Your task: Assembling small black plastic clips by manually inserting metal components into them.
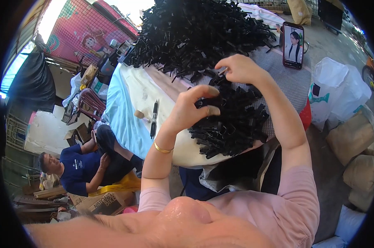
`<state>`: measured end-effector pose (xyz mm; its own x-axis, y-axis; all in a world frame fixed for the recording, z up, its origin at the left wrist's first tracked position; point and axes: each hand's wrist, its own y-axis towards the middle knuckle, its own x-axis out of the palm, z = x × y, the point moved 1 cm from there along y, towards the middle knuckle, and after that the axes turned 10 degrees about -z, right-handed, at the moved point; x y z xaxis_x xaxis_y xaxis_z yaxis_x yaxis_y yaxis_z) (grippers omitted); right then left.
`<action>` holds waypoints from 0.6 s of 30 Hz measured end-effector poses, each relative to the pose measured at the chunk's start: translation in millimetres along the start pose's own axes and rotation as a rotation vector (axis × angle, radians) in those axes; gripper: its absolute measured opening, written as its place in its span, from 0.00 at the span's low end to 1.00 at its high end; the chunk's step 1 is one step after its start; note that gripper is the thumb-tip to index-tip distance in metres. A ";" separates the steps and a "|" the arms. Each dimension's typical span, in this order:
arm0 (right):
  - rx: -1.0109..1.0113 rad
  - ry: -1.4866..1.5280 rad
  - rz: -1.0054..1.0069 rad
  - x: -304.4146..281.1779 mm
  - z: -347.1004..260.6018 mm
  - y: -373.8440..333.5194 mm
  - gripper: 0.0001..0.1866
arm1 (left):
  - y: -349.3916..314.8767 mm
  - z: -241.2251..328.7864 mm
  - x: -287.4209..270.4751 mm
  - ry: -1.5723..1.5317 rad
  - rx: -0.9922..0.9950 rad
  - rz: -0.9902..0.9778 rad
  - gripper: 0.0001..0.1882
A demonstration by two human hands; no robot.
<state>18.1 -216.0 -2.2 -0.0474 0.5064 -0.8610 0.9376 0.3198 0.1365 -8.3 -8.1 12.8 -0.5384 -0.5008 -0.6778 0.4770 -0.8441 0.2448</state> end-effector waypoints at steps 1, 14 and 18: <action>0.020 -0.028 -0.063 10.0 4.3 6.1 0.19 | -0.4 -1.9 -0.1 -0.001 0.000 -0.003 0.21; -0.130 0.724 0.112 24.7 -21.0 8.9 0.12 | 10.4 -33.0 3.7 0.082 0.012 0.423 0.39; -0.175 0.800 0.115 33.8 -35.2 4.2 0.12 | 11.0 -40.0 5.4 -0.413 0.071 0.364 0.31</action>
<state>8.3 -169.3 -13.5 -0.2477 0.9395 -0.2368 0.8873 0.3181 0.3339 21.8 -12.4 -15.9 -0.5823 -0.7838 -0.2160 0.6425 -0.6064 0.4684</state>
